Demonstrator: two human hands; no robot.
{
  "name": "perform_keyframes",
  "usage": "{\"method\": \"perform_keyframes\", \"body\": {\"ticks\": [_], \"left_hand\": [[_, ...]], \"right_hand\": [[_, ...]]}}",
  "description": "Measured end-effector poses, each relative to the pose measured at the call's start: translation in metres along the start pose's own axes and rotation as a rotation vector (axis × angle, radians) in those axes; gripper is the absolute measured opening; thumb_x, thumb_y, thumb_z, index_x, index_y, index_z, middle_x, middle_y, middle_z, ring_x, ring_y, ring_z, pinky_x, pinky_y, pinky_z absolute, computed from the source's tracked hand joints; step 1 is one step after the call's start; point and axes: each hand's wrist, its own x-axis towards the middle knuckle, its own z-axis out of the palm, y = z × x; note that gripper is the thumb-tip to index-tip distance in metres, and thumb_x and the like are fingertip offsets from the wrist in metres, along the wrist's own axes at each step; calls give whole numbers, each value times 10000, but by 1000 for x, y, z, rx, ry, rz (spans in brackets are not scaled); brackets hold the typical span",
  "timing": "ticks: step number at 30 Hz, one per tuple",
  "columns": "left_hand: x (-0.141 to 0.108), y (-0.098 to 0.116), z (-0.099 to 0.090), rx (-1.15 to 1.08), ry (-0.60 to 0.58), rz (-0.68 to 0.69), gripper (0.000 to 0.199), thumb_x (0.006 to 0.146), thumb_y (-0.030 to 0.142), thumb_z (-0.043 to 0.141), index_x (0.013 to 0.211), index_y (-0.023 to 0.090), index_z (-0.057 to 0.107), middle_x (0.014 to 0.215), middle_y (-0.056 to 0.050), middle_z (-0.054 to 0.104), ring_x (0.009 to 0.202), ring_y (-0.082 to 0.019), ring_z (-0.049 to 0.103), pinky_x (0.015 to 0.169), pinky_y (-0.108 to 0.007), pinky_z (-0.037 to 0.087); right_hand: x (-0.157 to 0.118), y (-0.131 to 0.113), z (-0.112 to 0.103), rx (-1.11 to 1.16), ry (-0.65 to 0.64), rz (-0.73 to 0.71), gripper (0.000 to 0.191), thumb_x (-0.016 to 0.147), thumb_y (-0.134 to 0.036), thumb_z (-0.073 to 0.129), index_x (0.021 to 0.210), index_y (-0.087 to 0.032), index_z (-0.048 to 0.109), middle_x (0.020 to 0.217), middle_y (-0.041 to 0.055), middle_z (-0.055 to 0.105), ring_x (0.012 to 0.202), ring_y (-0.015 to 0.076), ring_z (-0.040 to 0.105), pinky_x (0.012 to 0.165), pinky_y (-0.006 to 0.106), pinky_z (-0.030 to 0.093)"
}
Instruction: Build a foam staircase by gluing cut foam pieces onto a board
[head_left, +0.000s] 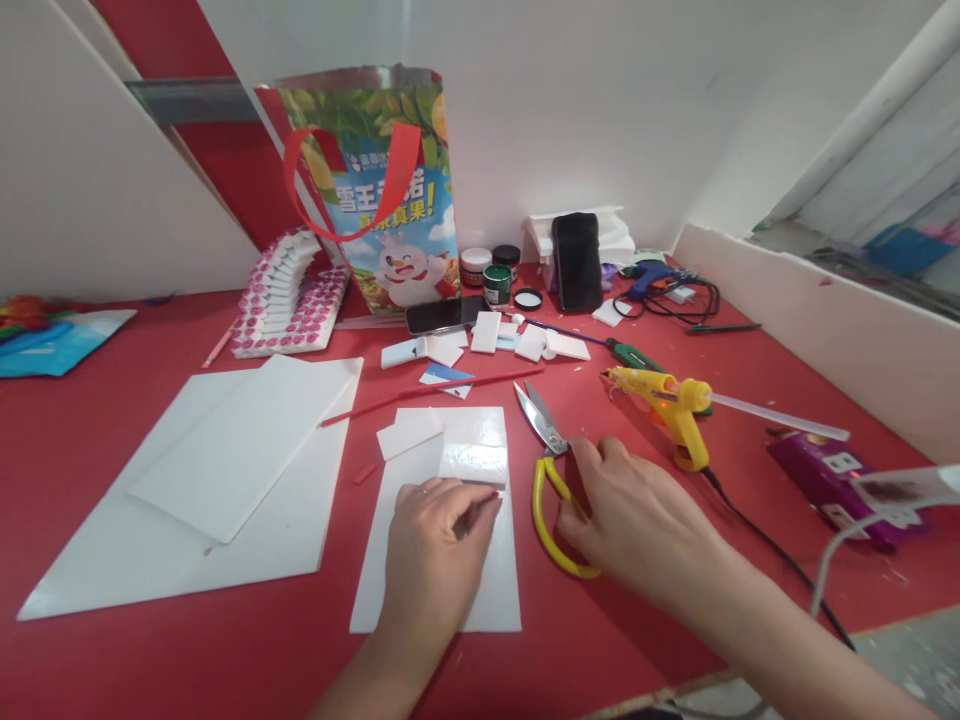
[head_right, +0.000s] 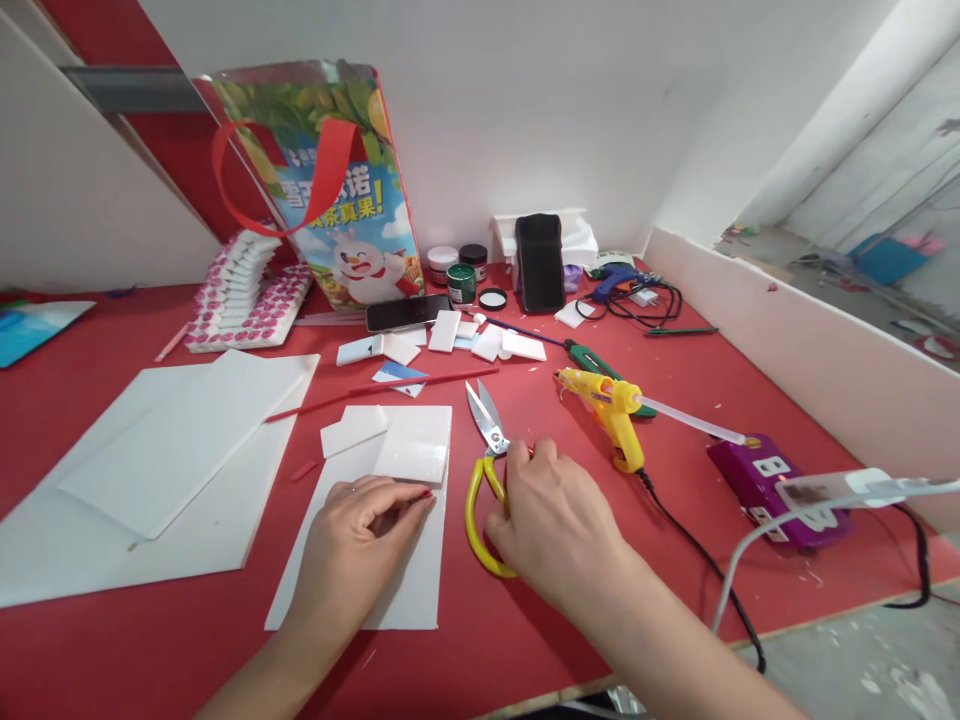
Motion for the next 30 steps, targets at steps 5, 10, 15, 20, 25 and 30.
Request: {"method": "perform_keyframes", "body": {"ticks": [5, 10, 15, 20, 25, 30], "left_hand": [[0, -2, 0, -38, 0, -4, 155, 874, 183, 652, 768, 236, 751, 773, -4, 777, 712, -213, 682, 699, -385, 501], [0, -3, 0, -62, -15, -28, 145, 878, 175, 657, 802, 234, 766, 776, -2, 771, 726, -209, 672, 719, -385, 498], [-2, -3, 0, -85, 6, -28, 131, 859, 140, 669, 845, 227, 766, 725, 13, 742, 703, -193, 657, 744, -376, 498], [-7, -11, -9, -100, -57, -37, 118, 860, 222, 698, 950, 250, 769, 742, 4, 715, 745, -204, 638, 691, -338, 532], [-8, -19, -22, -198, -55, -73, 100, 871, 208, 672, 923, 238, 753, 772, -4, 692, 741, -178, 631, 659, -290, 541], [-7, -17, -18, -214, -29, -36, 85, 878, 200, 682, 898, 227, 760, 781, -5, 703, 743, -176, 626, 656, -296, 530]], "right_hand": [[0, 3, -1, -36, -34, 63, 143, 841, -210, 571, 960, -132, 587, 776, 154, 653, 626, 295, 692, 489, 296, 330], [-22, 29, 5, 231, 55, -66, 241, 880, -208, 510, 1113, -150, 534, 713, 73, 687, 600, 252, 698, 491, 283, 411], [-51, 42, 5, 422, 165, -211, 361, 957, -409, 525, 1252, -209, 466, 911, 85, 735, 744, 230, 735, 615, 284, 544], [-54, 43, 2, 363, 164, -234, 516, 845, -653, 648, 1114, -225, 544, 897, 85, 700, 718, 246, 719, 593, 327, 574], [-50, 48, 6, 292, 214, -339, 531, 838, -662, 653, 1096, -207, 564, 880, 92, 661, 661, 230, 695, 536, 322, 567], [-46, 51, 12, 259, 193, -418, 557, 856, -659, 632, 1165, -199, 581, 926, 102, 639, 677, 219, 676, 578, 335, 582]]}}
